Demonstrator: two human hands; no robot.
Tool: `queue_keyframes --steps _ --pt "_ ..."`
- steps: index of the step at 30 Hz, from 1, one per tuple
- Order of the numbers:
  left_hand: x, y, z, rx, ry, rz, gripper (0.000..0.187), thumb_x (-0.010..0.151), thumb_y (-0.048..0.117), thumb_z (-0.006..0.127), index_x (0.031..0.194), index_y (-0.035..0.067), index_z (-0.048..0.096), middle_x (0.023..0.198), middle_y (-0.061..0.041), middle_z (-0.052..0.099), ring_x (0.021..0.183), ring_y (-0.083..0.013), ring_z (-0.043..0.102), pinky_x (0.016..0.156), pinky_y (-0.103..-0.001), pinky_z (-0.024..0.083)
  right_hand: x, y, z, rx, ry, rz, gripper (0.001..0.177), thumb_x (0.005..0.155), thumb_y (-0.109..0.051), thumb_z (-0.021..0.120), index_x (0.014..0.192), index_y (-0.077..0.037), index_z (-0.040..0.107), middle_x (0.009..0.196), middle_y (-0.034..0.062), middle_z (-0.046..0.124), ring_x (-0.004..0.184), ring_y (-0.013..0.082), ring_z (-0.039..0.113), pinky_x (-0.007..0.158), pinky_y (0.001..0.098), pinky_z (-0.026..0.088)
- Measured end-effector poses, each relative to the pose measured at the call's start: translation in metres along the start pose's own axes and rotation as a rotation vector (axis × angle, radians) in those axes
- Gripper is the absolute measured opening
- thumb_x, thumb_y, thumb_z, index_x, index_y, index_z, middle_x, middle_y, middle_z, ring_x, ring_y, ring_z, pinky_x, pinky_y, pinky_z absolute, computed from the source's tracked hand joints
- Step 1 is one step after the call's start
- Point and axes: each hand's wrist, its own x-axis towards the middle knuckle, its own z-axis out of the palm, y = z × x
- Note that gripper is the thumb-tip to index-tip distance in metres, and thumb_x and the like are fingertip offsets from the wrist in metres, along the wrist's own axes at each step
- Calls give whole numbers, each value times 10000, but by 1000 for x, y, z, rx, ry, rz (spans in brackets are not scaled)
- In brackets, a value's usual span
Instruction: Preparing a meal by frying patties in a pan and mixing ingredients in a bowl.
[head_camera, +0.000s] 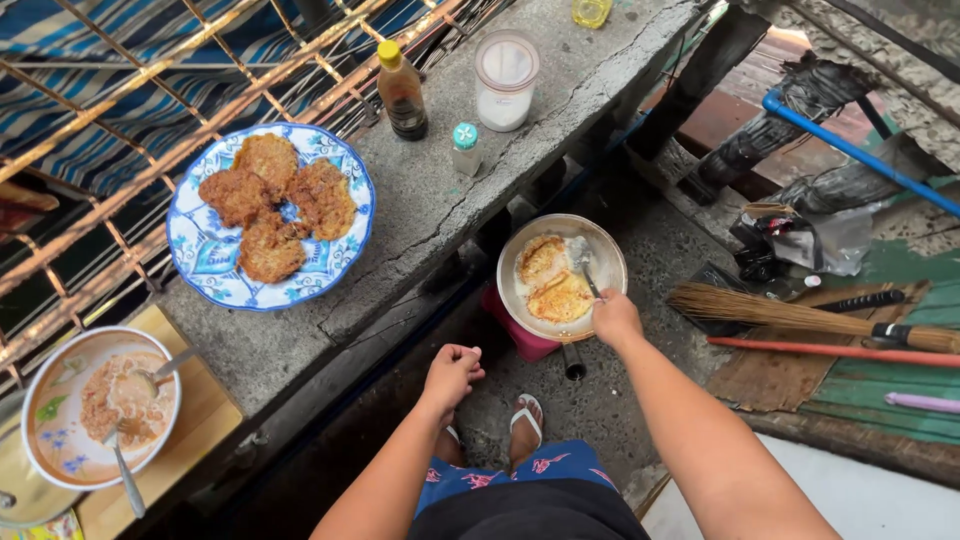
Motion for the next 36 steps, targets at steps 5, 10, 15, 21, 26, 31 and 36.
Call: queue_keyframes --steps 5,10,15,21,26,31,36 --pt "0 -22 29 -16 15 -45 265 932 368 696 1026 139 603 912 4 676 832 -121 689 648 -275 466 12 10 -4 54 -60 -62 373 966 -270 618 1274 -68 678 1177 224 727 1121 367 696 975 431 530" --pt "4 -22 36 -12 63 -60 256 933 368 691 1030 148 601 924 7 674 841 -120 686 654 -280 471 22 18 -16 119 -96 -75 376 965 -242 609 1277 -44 676 1157 205 742 1087 327 717 949 409 533" --pt "14 -22 27 -19 105 -55 275 938 373 686 1036 136 589 931 -8 662 853 -134 684 644 -291 461 4 1 -29 221 -219 1 378 985 -243 594 1313 -61 645 1073 185 731 950 302 717 848 446 539" --pt "16 -1 17 -3 184 -65 269 947 382 676 1054 150 591 953 11 652 867 -125 666 665 -289 459 10 14 -25 289 -282 26 367 995 -236 586 1313 -61 640 981 176 732 789 272 680 767 458 552" --pt "9 8 16 11 191 -62 289 944 388 675 1108 154 627 982 16 655 885 -118 659 710 -311 457 6 31 -35 115 -130 -144 365 976 -264 614 1289 -83 663 1093 187 744 1012 315 712 904 419 535" --pt "2 6 16 7 188 -62 307 943 398 670 1130 158 629 1003 14 662 897 -116 662 746 -321 465 -27 29 -72 24 -69 -215 364 967 -268 610 1308 -149 657 1162 183 725 1095 366 687 945 450 525" --pt "3 -6 15 -5 187 -69 295 945 394 668 1118 156 637 1001 8 665 890 -118 662 738 -320 468 -47 45 -94 -186 8 -444 324 981 -222 569 1291 -181 655 1151 130 681 1071 374 650 918 482 521"
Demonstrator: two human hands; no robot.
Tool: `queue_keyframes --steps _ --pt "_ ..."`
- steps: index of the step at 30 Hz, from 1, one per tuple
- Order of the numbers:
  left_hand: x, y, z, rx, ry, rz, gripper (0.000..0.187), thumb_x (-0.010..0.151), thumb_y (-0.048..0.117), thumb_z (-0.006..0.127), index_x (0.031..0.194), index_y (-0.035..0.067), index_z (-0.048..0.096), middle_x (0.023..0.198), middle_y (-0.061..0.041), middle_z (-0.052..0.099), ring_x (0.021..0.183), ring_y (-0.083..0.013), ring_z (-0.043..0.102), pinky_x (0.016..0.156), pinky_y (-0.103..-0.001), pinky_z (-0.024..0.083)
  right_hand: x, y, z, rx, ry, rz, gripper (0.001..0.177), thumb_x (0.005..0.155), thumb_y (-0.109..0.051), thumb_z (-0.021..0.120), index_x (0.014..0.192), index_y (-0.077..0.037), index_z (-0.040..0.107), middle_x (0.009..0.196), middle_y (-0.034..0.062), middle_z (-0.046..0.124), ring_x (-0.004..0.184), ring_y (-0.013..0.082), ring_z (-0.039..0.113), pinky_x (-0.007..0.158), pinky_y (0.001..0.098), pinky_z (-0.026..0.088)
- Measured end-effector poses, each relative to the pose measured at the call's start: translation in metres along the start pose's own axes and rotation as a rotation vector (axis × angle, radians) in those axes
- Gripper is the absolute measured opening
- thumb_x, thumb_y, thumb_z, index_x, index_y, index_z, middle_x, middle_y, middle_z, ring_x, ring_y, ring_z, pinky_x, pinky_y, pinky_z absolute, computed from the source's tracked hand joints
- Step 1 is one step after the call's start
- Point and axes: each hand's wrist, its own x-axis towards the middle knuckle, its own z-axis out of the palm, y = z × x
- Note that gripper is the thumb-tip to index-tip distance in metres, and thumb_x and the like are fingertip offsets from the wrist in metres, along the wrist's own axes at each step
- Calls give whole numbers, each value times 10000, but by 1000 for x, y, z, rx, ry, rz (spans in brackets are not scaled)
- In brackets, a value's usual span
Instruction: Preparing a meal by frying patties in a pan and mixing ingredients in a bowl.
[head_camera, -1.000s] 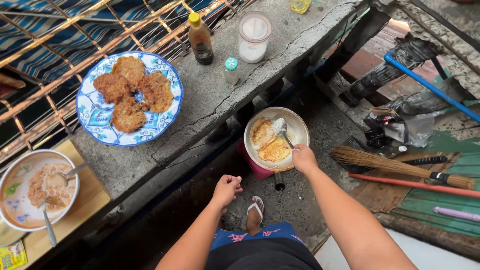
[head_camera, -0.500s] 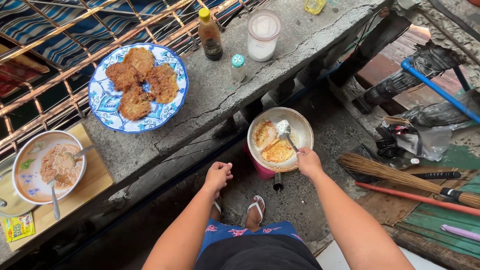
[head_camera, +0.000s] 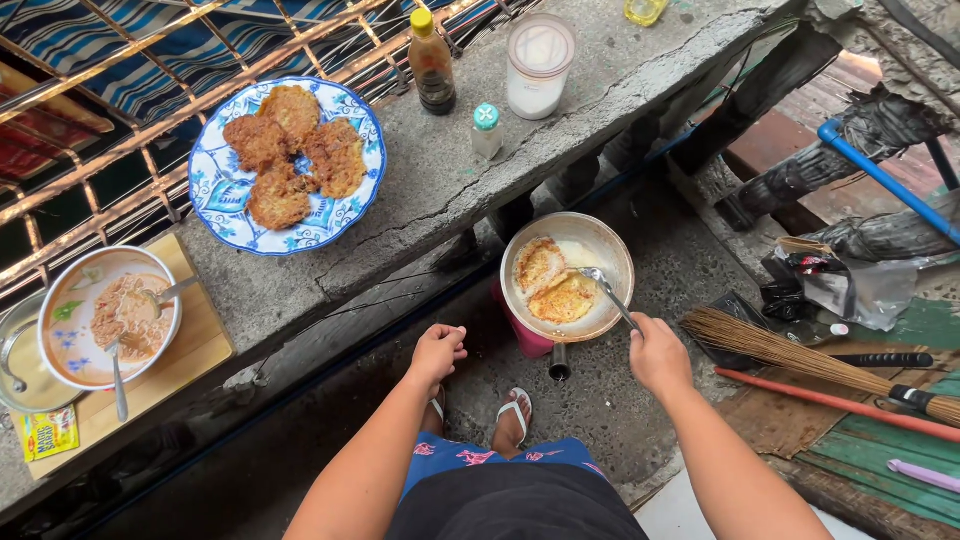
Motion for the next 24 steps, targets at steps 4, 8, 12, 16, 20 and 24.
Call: queue_keyframes --steps 4,8,12,16,20,24 --pt "-5 8 7 7 -3 -15 288 941 395 671 1106 160 642 1004 16 673 893 -111 672 736 -317 470 -12 -23 -13 -62 -11 -41 332 969 -202 560 1286 -200 657 1101 113 665 1029 356 654 887 480 529" --pt "2 13 17 -2 -36 -1 278 947 389 667 1112 168 635 1007 18 658 904 -115 663 741 -318 460 -17 -33 -1 -120 -29 -177 301 964 -178 568 1243 -181 681 1011 110 647 960 332 663 834 470 542" --pt "0 26 25 13 -53 -4 277 949 390 664 1117 173 627 1016 22 660 924 -112 666 758 -312 465 -20 -34 9 -157 -12 -314 288 921 -144 600 1187 -164 709 929 100 628 918 313 667 793 462 551" --pt "5 23 26 17 -59 4 277 948 386 666 1116 168 633 1013 15 658 920 -117 666 747 -313 462 -22 -32 -2 -177 -53 -309 313 897 -129 606 1189 -170 712 912 99 615 905 306 668 785 457 555" --pt "10 16 23 16 -57 12 283 948 389 667 1117 164 633 1008 15 662 914 -120 671 735 -314 461 -22 -29 -10 -183 -94 -246 327 902 -128 594 1204 -184 708 948 95 615 930 308 665 806 461 554" --pt "10 14 22 19 -54 6 287 949 393 665 1118 164 632 1001 12 659 906 -122 671 728 -314 459 -15 -34 -9 -199 -82 -220 333 917 -130 579 1225 -183 695 974 98 620 972 307 662 831 464 547"
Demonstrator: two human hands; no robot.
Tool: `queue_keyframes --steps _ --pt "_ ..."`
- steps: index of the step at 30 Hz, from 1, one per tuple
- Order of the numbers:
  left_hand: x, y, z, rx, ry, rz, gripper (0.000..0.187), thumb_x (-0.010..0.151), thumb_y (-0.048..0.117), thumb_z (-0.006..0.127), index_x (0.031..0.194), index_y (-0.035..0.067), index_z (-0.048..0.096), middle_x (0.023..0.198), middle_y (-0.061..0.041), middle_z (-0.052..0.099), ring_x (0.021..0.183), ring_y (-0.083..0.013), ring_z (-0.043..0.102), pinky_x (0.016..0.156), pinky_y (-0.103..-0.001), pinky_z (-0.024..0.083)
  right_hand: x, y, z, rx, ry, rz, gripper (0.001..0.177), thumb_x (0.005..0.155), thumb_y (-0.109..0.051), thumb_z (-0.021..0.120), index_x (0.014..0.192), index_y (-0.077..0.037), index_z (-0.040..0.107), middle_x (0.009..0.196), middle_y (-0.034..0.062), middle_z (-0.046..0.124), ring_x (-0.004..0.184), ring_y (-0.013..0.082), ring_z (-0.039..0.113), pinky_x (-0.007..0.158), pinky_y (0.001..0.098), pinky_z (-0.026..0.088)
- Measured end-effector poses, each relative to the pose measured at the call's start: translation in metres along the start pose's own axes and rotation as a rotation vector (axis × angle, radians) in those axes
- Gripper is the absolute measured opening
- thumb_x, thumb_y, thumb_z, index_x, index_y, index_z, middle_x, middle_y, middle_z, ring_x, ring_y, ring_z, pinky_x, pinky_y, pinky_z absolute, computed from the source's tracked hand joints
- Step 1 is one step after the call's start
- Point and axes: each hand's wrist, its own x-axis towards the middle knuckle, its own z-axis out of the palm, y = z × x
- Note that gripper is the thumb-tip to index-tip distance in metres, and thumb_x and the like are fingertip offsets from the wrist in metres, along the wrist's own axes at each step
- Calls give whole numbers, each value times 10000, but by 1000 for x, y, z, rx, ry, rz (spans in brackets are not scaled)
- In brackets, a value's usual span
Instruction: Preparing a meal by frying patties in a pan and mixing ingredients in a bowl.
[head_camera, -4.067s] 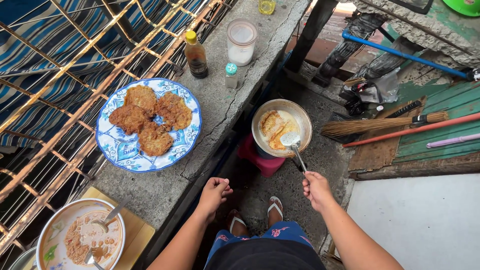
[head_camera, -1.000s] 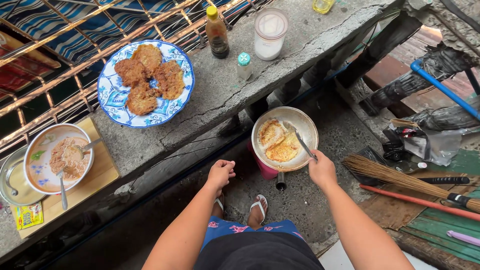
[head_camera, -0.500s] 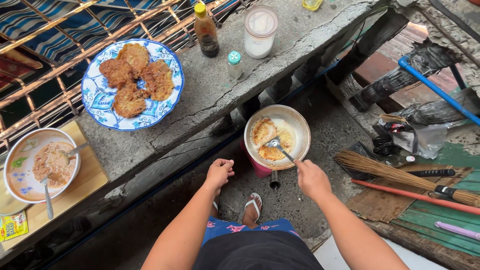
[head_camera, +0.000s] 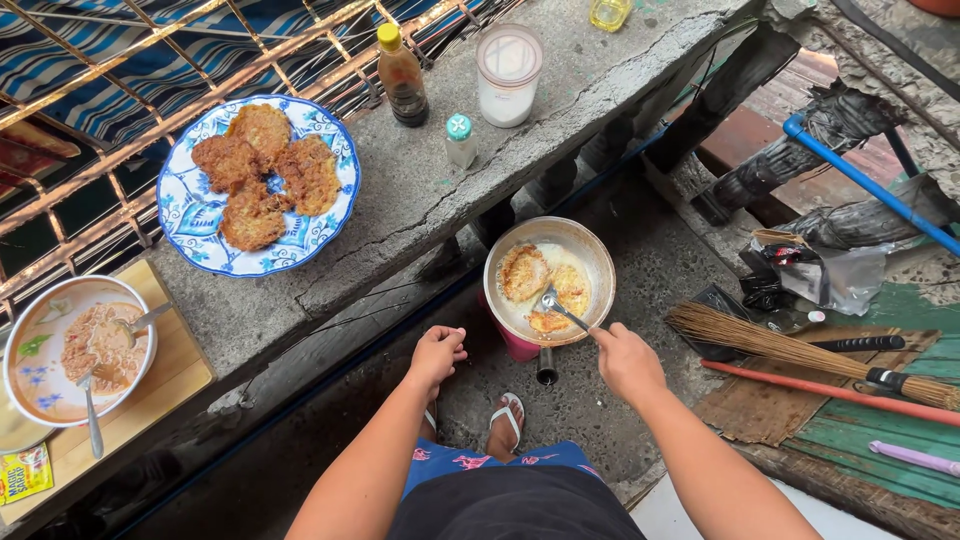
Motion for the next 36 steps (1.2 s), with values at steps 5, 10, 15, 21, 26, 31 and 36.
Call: queue_keyframes --steps 5,10,15,21,26,31,36 --pt "-4 1 0 0 -4 4 284 948 388 666 1118 162 632 1007 11 663 913 -126 675 739 -320 467 20 0 17 40 42 31 319 940 -132 564 1227 -180 694 1044 95 635 1016 311 659 866 460 546" --pt "-11 4 -5 -5 9 3 282 951 388 658 1116 161 633 1013 17 665 933 -125 682 760 -322 473 26 -6 2 75 14 104 319 957 -139 547 1241 -179 685 1107 92 633 1063 319 647 895 460 536" --pt "-6 -6 -11 -1 13 5 291 950 396 661 1117 159 638 1016 9 667 942 -137 678 759 -326 466 22 -1 1 43 -49 120 328 979 -181 532 1277 -196 671 1107 93 631 1080 301 647 925 444 528" --pt "-8 -3 -9 -4 11 -4 294 943 411 661 1111 171 635 1020 15 676 937 -130 679 754 -323 468 21 -12 -8 104 2 147 311 969 -177 548 1249 -181 683 1115 83 636 1062 313 647 901 448 529" --pt "3 -1 -3 -24 -20 13 309 941 423 668 1103 162 632 1024 1 673 938 -139 673 756 -331 470 3 -10 -35 140 77 117 282 962 -199 569 1214 -159 689 1044 103 648 977 343 663 842 462 542" --pt "5 15 10 -13 -41 -1 307 934 423 667 1098 164 640 1027 10 673 946 -129 669 771 -337 465 -20 -4 -47 136 127 45 260 930 -201 588 1154 -152 710 979 115 663 906 362 676 792 474 554" --pt "3 20 17 25 -41 7 321 933 433 672 1107 165 644 1023 7 680 944 -131 676 777 -338 476 -32 -7 -32 122 1 87 264 926 -196 583 1152 -156 712 1001 99 669 931 348 682 812 470 551"
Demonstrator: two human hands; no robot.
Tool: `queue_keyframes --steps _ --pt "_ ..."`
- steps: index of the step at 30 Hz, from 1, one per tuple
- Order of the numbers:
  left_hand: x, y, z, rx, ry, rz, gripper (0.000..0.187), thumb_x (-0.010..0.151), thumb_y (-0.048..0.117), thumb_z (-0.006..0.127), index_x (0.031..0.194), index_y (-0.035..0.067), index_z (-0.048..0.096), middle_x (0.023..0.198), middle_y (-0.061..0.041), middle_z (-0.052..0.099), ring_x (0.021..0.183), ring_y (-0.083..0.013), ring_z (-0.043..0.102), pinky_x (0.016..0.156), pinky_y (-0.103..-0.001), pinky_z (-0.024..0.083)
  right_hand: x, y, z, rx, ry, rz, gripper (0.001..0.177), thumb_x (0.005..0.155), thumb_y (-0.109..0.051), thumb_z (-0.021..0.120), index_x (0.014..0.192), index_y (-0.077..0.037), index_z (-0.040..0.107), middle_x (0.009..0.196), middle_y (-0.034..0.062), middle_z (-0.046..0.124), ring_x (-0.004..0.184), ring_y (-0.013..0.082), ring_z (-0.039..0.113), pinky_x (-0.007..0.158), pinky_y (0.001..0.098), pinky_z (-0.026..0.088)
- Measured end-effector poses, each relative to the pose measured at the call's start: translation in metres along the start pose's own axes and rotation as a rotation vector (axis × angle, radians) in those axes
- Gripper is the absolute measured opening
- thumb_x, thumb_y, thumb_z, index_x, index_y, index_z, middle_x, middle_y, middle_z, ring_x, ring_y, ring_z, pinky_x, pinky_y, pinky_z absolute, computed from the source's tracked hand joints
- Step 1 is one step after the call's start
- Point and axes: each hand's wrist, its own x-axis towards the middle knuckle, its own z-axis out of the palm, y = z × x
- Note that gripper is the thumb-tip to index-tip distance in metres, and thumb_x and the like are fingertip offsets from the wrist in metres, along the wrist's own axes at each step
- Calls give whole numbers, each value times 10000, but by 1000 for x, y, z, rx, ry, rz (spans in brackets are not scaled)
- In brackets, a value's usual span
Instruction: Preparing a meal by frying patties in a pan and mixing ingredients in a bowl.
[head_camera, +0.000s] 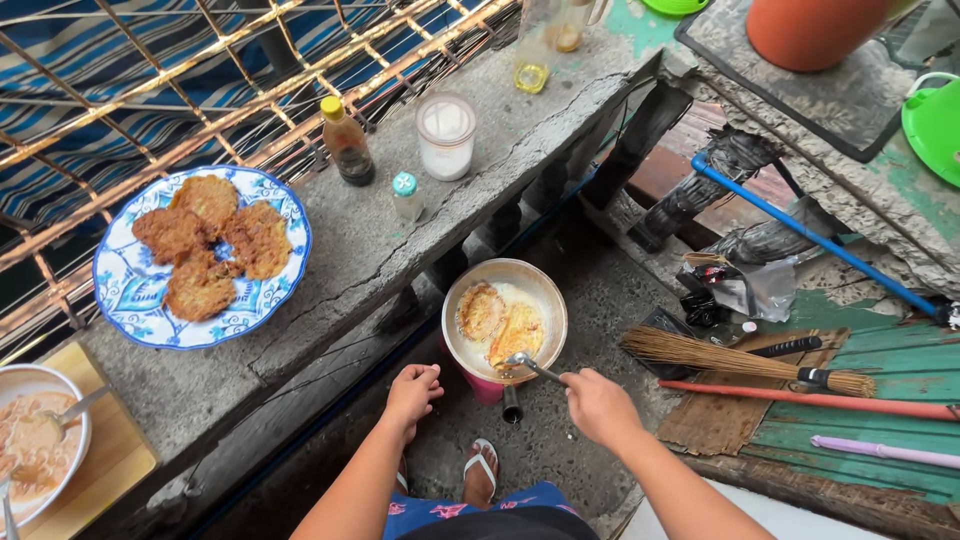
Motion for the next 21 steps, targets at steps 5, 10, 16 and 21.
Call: queue_keyframes --steps 5,10,16,21 --pt "7 -5 -2 -1 -15 0 324 932 432 676 1110 164 642 1026 6 676 936 -132 674 771 -337 471 8 -8 8 -21 -51 87 276 946 -199 569 1187 -163 699 1028 102 659 961 340 678 838 467 546" --pt "5 -9 -7 -3 -6 -9 317 931 428 675 1111 170 646 1032 11 678 939 -124 670 773 -336 469 16 -10 8 -31 -7 90 274 955 -199 565 1191 -147 695 1043 105 657 966 344 676 834 469 547" --pt "0 -15 -13 -32 0 -11 311 934 427 675 1105 171 641 1008 15 671 921 -120 663 771 -338 468 8 -18 -10 14 -5 64 275 949 -210 570 1180 -142 703 1052 103 687 982 344 684 860 464 549" --pt "4 -25 -15 -60 -16 -13 284 939 414 675 1078 172 625 987 19 660 898 -122 657 762 -339 457 3 -23 -2 -23 -116 137 291 963 -239 543 1196 -159 695 1099 101 694 1036 349 675 899 478 538"
